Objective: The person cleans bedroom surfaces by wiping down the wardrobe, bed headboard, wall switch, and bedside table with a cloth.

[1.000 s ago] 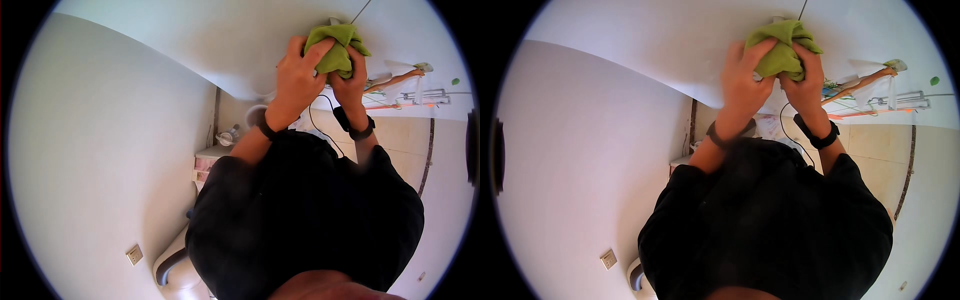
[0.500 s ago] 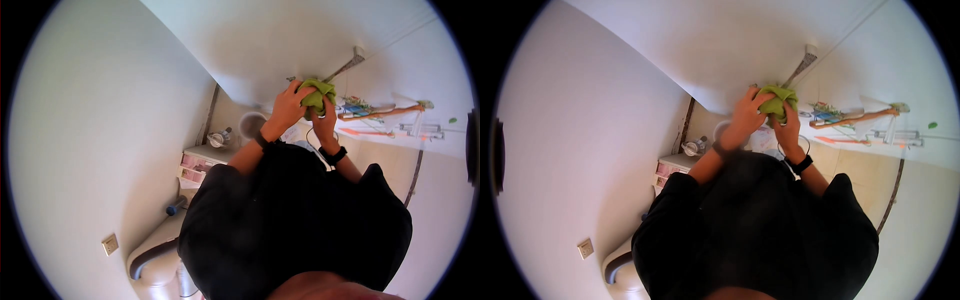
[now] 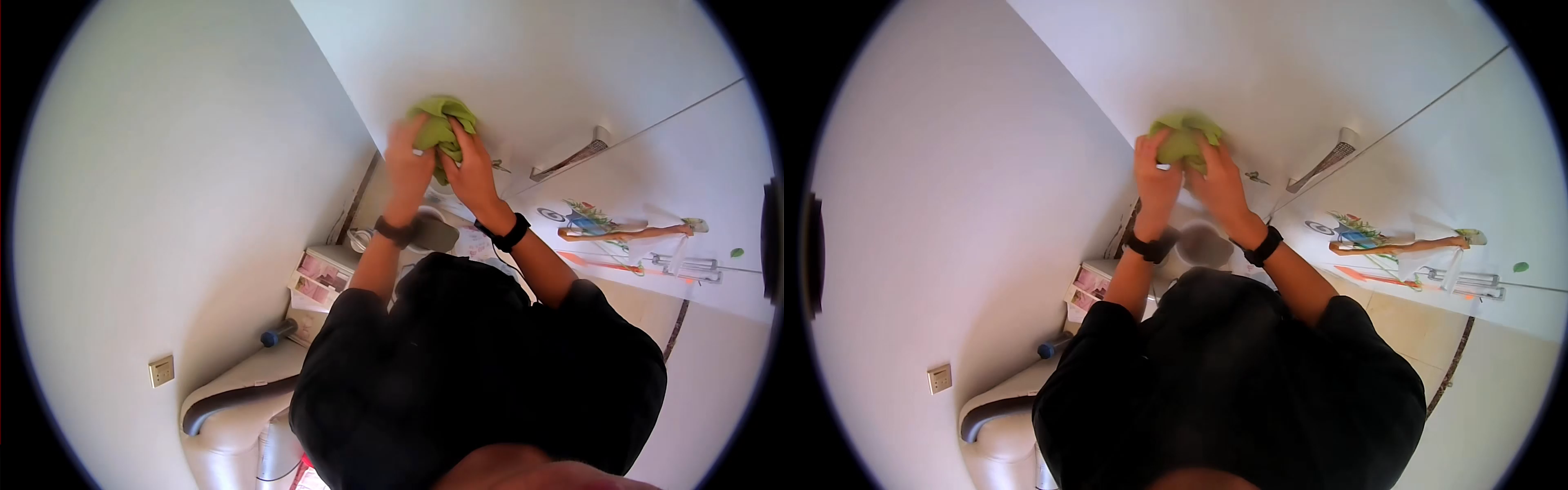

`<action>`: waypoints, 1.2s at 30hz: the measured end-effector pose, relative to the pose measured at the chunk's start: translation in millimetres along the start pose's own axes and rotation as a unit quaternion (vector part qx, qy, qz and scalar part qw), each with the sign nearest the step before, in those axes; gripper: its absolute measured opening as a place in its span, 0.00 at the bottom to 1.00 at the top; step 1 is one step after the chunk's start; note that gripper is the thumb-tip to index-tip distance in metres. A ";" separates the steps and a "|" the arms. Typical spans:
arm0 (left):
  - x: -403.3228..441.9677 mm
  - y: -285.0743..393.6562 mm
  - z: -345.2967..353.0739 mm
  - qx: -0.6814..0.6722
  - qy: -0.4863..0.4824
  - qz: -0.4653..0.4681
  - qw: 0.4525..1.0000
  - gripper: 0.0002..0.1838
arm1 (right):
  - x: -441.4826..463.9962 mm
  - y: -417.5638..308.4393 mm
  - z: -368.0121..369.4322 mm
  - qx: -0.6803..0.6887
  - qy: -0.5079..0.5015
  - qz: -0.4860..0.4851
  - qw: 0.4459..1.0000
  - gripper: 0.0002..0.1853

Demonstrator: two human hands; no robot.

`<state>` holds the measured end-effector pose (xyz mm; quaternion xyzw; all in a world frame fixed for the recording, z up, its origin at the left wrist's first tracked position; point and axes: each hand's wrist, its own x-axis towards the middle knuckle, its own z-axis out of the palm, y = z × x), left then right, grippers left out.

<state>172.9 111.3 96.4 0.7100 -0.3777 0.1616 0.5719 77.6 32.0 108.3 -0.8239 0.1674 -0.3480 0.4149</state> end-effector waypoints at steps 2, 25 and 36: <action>20.8 19.2 -7.5 -0.019 0.029 0.016 0.999 0.29 | 12.3 -20.3 -7.1 0.023 0.016 -0.013 1.000 0.29; 38.5 63.7 3.4 -0.043 0.032 0.092 0.994 0.28 | 16.4 -24.0 -32.7 -0.047 0.135 -0.107 0.984 0.31; 77.7 22.8 -38.6 -0.032 0.046 -0.002 0.998 0.25 | 67.2 -51.7 17.9 -0.020 0.084 -0.188 0.978 0.36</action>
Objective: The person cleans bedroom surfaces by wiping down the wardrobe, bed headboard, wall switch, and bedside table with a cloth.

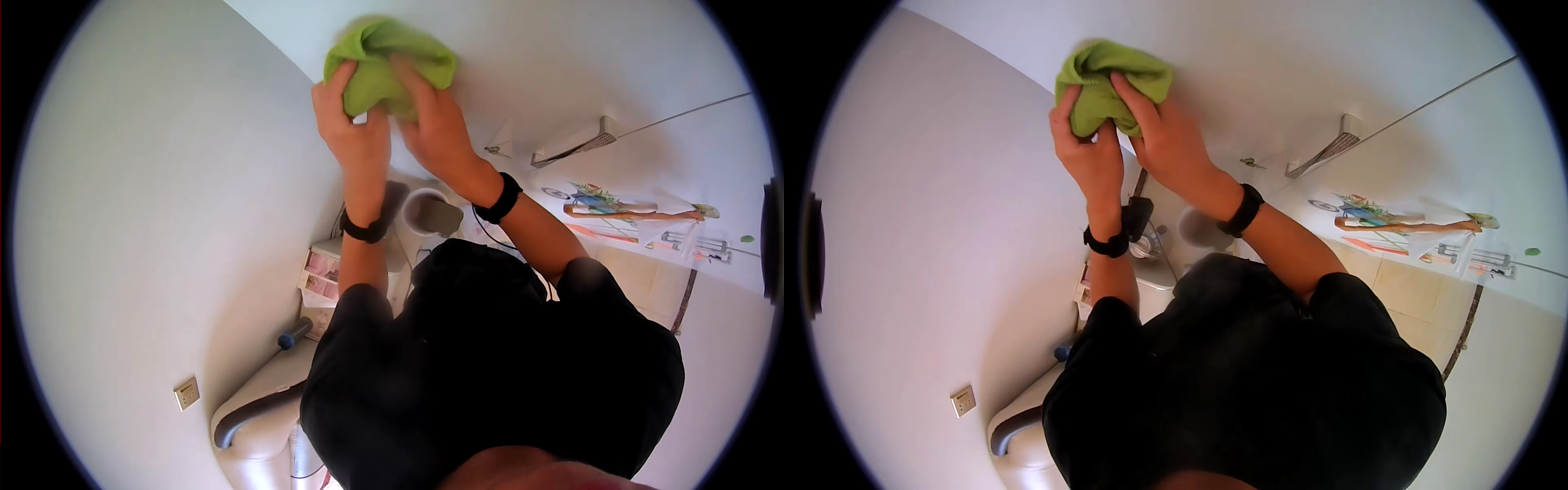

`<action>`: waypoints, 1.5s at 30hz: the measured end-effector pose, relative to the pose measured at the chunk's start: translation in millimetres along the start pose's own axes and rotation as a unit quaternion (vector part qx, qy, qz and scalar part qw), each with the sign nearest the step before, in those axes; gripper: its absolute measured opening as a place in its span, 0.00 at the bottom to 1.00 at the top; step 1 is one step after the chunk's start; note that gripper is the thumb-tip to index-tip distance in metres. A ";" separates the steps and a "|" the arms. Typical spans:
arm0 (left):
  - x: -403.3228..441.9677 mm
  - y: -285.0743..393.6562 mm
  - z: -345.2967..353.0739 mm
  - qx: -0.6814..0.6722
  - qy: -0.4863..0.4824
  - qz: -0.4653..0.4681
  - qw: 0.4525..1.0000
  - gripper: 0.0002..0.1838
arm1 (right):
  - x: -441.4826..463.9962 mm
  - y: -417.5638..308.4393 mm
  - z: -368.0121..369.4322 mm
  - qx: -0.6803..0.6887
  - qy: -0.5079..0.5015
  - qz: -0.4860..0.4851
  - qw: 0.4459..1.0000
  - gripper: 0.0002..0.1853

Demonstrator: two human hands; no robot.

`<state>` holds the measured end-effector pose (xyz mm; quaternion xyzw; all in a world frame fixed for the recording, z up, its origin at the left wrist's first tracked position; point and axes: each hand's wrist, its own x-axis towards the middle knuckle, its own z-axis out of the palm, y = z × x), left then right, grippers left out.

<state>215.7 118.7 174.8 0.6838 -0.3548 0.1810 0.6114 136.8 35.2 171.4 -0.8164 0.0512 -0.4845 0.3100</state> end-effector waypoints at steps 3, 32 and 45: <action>-31.6 -23.8 3.3 0.027 -0.028 -0.084 0.996 0.23 | -34.9 18.9 12.4 -0.015 -0.094 0.079 0.992 0.37; -245.0 16.7 152.0 -0.025 -0.328 -0.162 0.930 0.21 | -225.0 94.1 -203.0 -0.113 -0.199 0.329 0.916 0.29; -180.0 157.6 185.8 -0.105 -0.224 0.041 0.968 0.21 | -164.5 38.5 -311.5 -0.135 0.006 0.206 0.969 0.27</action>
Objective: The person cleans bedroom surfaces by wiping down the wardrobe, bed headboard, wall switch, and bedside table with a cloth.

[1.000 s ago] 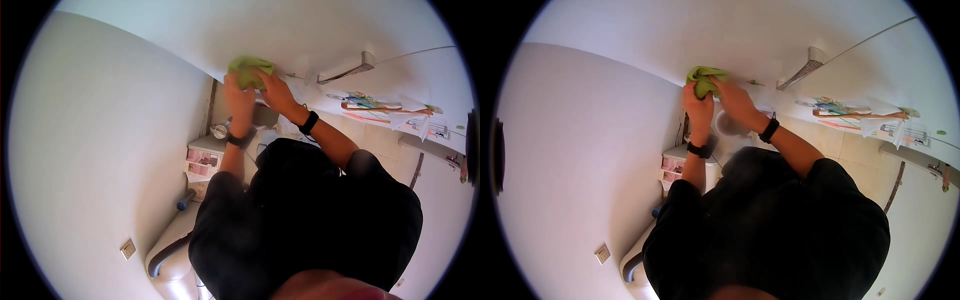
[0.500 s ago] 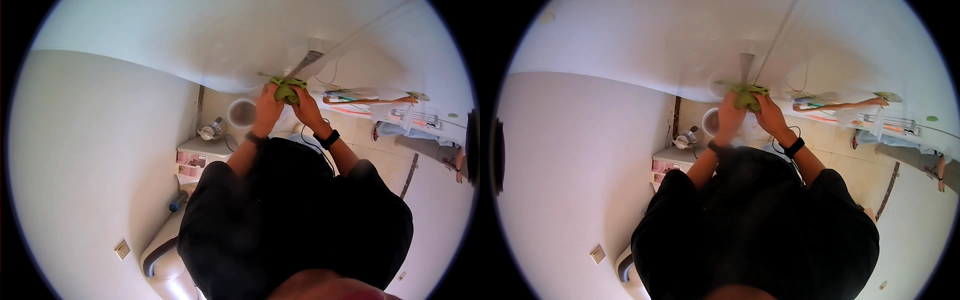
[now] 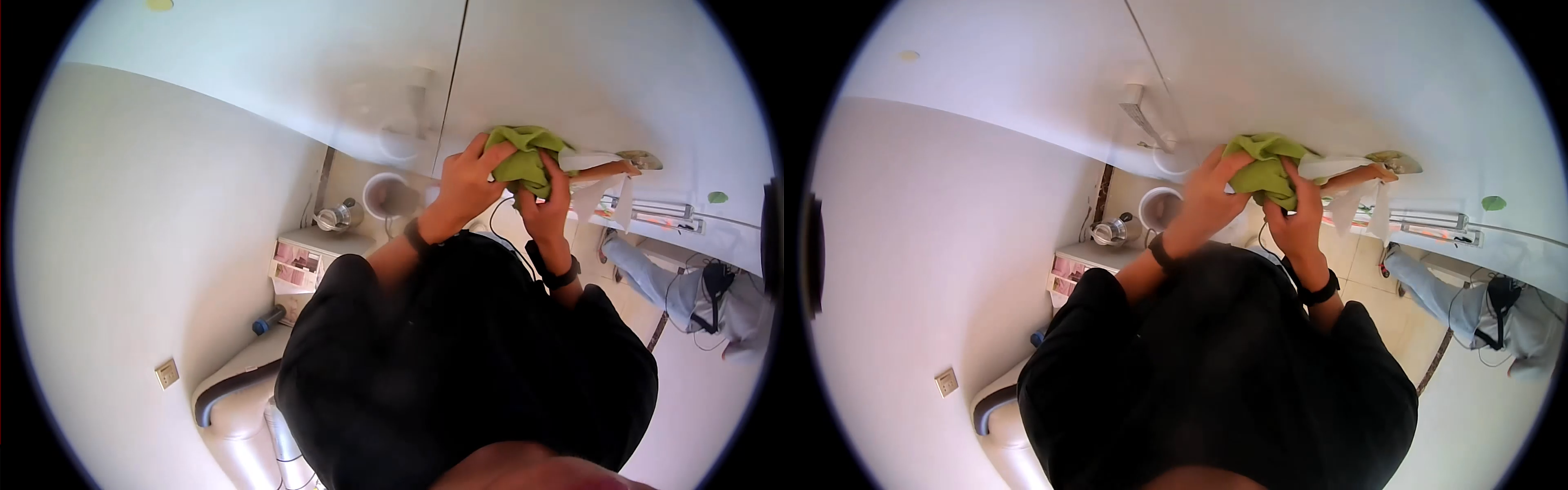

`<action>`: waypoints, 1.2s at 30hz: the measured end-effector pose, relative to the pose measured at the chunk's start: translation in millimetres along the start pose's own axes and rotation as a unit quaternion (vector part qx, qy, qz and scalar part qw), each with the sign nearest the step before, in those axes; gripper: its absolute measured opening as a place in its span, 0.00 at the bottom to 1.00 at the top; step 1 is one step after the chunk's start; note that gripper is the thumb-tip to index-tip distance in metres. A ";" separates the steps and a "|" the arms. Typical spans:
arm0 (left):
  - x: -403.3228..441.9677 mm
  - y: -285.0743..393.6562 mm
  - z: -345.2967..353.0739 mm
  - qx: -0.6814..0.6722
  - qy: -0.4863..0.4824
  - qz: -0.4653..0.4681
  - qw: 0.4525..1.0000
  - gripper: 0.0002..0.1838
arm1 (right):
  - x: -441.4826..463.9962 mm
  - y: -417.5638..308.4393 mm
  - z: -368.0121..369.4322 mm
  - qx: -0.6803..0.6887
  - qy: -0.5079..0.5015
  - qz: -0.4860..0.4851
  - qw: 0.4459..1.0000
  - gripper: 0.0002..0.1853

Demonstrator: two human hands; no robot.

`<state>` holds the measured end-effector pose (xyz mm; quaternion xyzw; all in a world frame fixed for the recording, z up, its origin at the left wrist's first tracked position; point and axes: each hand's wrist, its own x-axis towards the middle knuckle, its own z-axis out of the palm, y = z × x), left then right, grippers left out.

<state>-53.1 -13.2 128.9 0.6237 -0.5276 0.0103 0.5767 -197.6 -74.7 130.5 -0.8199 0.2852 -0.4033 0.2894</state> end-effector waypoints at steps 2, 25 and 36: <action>19.4 23.4 -1.5 -0.007 0.006 0.027 1.000 0.22 | 6.0 -11.8 -8.3 0.044 0.043 0.023 0.998 0.27; 16.6 11.7 -54.9 0.139 0.067 -0.047 0.987 0.24 | 38.6 -49.4 40.1 0.115 -0.014 -0.014 0.993 0.25; 71.9 81.0 -35.6 0.033 0.164 0.070 0.983 0.27 | 69.7 -101.7 -32.0 0.142 0.026 -0.069 0.987 0.34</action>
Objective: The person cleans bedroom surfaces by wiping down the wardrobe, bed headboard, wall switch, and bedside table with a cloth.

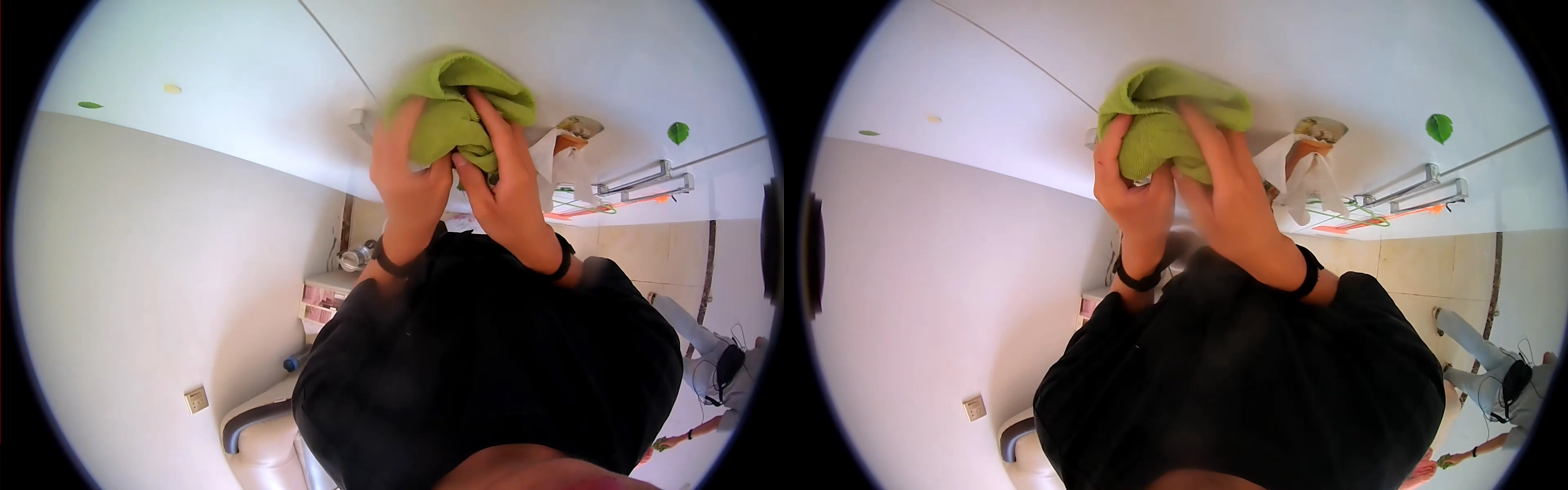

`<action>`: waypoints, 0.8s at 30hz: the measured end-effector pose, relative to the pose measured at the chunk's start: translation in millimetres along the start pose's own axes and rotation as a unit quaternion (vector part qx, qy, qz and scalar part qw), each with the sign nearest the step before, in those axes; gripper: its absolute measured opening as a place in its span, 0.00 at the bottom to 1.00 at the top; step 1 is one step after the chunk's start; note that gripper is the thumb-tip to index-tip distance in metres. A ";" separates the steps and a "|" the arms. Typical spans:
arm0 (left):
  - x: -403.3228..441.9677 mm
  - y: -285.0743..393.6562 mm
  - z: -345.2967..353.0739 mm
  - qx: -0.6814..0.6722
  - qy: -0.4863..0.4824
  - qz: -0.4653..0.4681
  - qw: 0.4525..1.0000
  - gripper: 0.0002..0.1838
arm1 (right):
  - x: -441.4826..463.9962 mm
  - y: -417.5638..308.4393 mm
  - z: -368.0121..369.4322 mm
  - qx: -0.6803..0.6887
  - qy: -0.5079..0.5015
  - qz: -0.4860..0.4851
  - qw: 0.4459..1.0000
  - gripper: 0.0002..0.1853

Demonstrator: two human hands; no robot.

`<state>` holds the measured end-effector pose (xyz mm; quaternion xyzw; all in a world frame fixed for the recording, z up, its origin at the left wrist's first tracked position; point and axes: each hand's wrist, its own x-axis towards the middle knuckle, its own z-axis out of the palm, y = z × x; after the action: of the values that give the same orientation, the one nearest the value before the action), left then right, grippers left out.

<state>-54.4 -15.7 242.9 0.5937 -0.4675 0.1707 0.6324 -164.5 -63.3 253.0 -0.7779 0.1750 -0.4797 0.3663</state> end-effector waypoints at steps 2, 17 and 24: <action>5.4 13.8 8.7 -0.008 -0.003 0.016 1.000 0.27 | 1.3 -8.1 -15.7 -0.001 0.004 -0.015 1.000 0.34; -2.9 126.3 123.1 -0.135 -0.129 0.140 0.972 0.33 | -21.7 12.5 -148.6 0.039 0.213 -0.035 0.976 0.29; -58.1 133.0 164.1 -0.113 -0.176 0.093 0.974 0.32 | -55.2 43.3 -191.7 -0.005 0.228 0.072 0.971 0.28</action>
<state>-249.9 -113.9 252.1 0.4930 -0.6406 0.0678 0.5848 -355.2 -135.0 239.0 -0.6355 0.3115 -0.6158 0.3463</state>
